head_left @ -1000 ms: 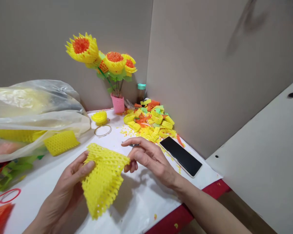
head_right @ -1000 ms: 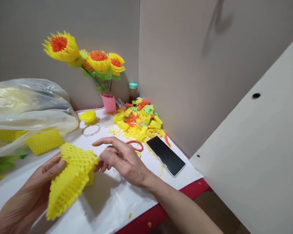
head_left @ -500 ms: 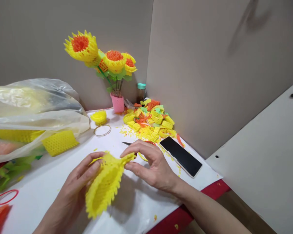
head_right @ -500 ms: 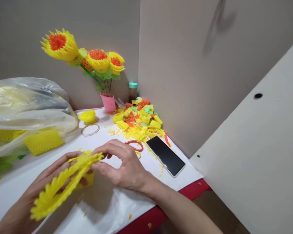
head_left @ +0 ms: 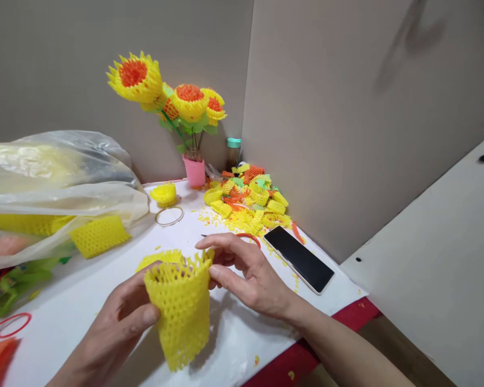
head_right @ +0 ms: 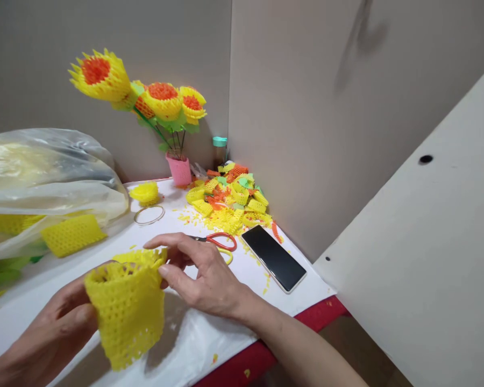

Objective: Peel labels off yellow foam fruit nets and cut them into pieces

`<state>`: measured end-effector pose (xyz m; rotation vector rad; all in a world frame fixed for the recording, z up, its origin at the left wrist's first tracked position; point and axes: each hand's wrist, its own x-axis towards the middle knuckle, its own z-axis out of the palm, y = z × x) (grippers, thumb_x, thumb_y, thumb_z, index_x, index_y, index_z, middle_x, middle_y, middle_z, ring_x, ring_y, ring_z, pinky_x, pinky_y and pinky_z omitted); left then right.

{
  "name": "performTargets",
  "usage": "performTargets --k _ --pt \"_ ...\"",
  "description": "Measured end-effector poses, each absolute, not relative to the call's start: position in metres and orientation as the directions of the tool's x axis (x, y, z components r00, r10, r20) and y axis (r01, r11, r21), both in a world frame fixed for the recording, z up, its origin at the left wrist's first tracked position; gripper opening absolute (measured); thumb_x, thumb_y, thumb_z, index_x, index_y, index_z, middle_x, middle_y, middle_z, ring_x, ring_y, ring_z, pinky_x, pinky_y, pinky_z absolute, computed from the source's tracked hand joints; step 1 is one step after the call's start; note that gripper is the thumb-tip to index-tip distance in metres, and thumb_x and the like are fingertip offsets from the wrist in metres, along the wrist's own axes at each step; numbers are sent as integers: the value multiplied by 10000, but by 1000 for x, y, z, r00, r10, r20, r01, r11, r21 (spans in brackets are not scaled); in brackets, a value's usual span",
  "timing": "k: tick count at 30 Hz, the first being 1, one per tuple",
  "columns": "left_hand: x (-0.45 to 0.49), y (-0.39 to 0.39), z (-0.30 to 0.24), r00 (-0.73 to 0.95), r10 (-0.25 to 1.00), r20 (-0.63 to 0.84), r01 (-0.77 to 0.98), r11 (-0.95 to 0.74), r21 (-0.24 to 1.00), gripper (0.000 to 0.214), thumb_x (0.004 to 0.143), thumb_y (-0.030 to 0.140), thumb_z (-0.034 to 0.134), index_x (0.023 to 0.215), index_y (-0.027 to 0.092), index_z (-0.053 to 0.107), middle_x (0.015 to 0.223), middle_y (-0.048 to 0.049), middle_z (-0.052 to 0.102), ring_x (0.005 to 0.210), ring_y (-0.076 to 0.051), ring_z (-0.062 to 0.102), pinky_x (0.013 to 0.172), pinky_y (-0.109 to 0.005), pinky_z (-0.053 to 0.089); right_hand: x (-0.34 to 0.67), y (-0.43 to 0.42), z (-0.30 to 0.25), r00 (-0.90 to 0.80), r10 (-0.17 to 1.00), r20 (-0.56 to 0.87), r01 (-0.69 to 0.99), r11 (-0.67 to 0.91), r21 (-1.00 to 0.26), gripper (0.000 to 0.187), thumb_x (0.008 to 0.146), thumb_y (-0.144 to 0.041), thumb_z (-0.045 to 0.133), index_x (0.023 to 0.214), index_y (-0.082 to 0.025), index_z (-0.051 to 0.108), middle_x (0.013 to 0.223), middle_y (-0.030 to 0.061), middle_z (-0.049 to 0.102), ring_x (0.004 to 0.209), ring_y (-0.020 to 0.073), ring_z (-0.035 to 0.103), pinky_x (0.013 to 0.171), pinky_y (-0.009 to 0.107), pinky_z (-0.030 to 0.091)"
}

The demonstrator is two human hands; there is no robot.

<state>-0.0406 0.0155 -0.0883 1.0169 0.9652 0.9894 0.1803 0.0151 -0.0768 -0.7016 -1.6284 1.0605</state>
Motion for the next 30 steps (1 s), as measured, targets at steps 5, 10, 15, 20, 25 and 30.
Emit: performTargets --k 5,10,15,20,25,30 --pt "-37 17 -80 217 966 -142 -183 183 966 356 546 469 942 822 291 804 788 -11 800 695 -230 716 647 -276 592 185 14 -71 -389 757 526 -11 567 -824 185 913 -171 545 1040 -207 674 1036 49 680 836 147 602 790 302 508" --pt "-32 17 -76 184 972 -145 -193 180 964 351 520 422 960 729 269 721 656 31 708 588 -170 636 534 -226 535 182 18 -73 -347 773 531 84 589 -803 220 854 -381 738 834 -211 598 964 51 663 805 156 586 729 291 509" --pt "-31 20 -79 164 977 -138 -199 170 965 345 593 392 940 838 300 716 701 44 717 680 -199 698 572 -233 548 178 19 -77 -273 829 487 173 541 -823 242 889 -381 704 787 -210 565 794 -2 612 712 133 571 707 278 476" --pt "-30 22 -81 192 972 -134 -169 167 971 386 623 339 929 961 282 752 972 -29 815 915 -290 750 718 -299 601 176 19 -79 -192 848 494 183 526 -831 335 865 -481 730 767 -210 561 748 -19 598 653 119 541 664 269 459" --pt "-28 20 -77 170 973 -158 -192 190 963 358 694 425 866 1010 293 765 1073 -30 817 1043 -288 727 734 -263 584 174 19 -82 -138 847 513 185 531 -827 361 820 -458 788 757 -214 530 712 -41 543 610 102 475 600 250 425" --pt "-26 22 -83 135 980 -143 -180 167 969 476 517 354 976 944 285 778 999 -28 832 958 -303 748 719 -284 601 170 19 -89 -55 898 437 152 440 -885 412 762 -459 823 960 -236 538 815 -23 560 634 114 493 542 235 427"
